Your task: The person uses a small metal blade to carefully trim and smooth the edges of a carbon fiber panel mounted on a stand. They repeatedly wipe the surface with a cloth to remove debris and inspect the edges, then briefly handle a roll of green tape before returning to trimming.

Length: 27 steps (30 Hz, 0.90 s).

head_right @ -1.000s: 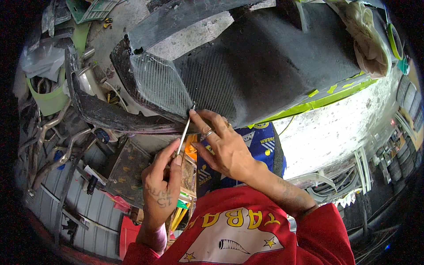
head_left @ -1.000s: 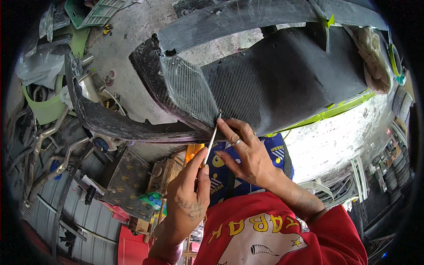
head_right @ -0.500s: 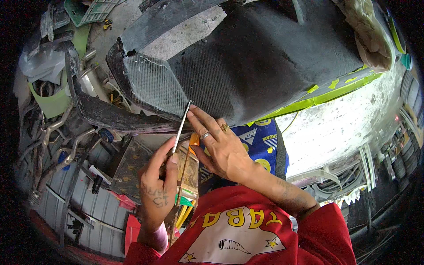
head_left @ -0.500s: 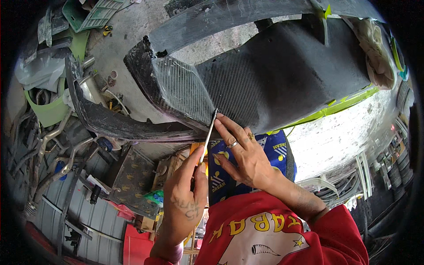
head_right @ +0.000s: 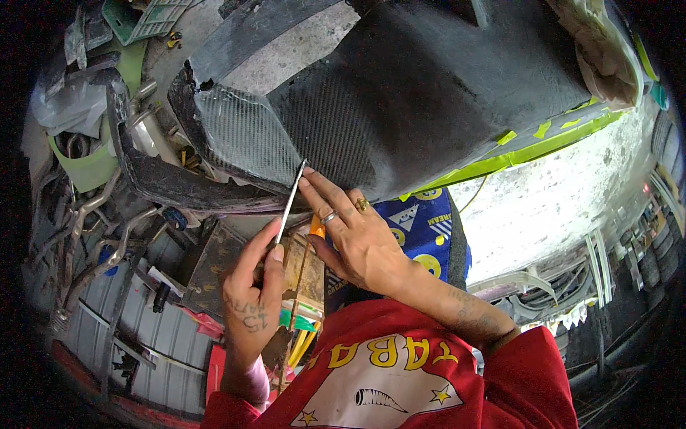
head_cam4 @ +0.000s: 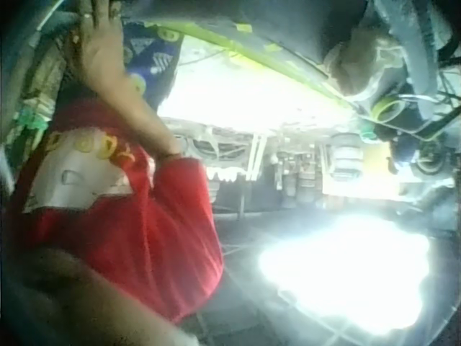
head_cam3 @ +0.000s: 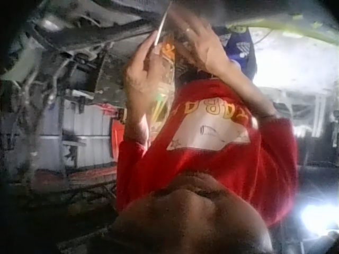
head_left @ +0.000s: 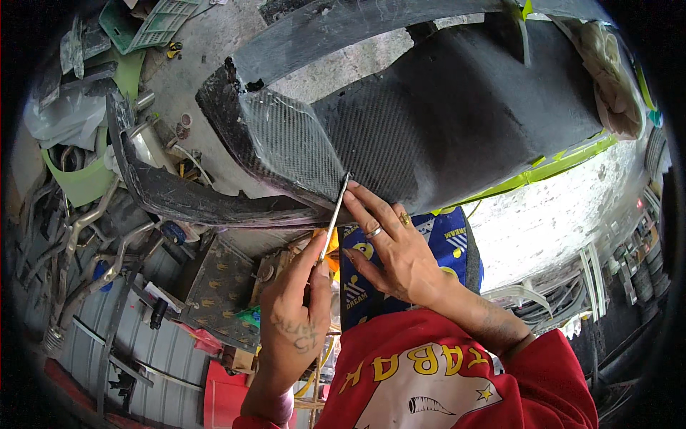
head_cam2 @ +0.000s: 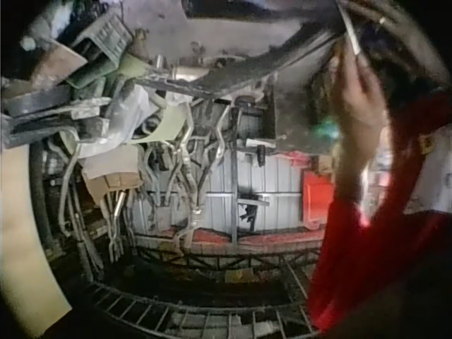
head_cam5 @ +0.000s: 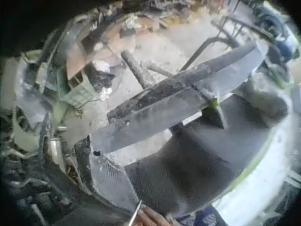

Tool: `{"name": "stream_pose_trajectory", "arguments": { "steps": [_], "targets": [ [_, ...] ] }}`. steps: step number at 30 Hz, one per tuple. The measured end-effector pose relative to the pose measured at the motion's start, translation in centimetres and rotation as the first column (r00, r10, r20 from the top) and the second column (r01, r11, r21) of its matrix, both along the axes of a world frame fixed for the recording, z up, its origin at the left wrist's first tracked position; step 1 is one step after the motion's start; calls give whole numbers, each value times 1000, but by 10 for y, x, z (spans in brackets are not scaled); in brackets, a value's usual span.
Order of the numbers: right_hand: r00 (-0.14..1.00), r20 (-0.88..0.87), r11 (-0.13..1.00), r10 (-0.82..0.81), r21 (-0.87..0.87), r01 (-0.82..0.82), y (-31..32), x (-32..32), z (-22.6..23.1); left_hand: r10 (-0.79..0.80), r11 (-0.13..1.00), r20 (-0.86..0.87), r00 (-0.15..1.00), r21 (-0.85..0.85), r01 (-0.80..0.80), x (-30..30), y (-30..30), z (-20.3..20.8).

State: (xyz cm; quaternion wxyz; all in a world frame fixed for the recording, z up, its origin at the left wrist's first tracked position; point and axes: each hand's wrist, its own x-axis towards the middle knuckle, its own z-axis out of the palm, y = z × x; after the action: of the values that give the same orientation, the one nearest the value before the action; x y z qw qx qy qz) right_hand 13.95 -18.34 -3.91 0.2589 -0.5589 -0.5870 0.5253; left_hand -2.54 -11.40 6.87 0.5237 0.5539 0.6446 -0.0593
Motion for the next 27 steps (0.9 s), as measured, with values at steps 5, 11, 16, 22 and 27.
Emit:
{"name": "stream_pose_trajectory", "arguments": {
  "steps": [5,11,16,22,27],
  "targets": [
    [1000,27,999,15,-42,-14,0,-1,2,-118,992,-4,993,36,118,2,14,2],
    [1000,17,999,14,-49,-13,-2,-3,2,-238,968,-6,971,78,238,-2,19,3],
    [1000,14,1000,-2,-22,3,-4,-4,-2,-208,975,-28,978,-89,205,-3,36,5],
    [1000,13,999,-13,-31,14,-6,-5,-2,-300,951,-39,953,69,302,-1,29,3],
    [1000,25,999,5,-40,-4,-5,-3,0,-240,968,-27,970,72,241,-6,23,0]
  ]
}}
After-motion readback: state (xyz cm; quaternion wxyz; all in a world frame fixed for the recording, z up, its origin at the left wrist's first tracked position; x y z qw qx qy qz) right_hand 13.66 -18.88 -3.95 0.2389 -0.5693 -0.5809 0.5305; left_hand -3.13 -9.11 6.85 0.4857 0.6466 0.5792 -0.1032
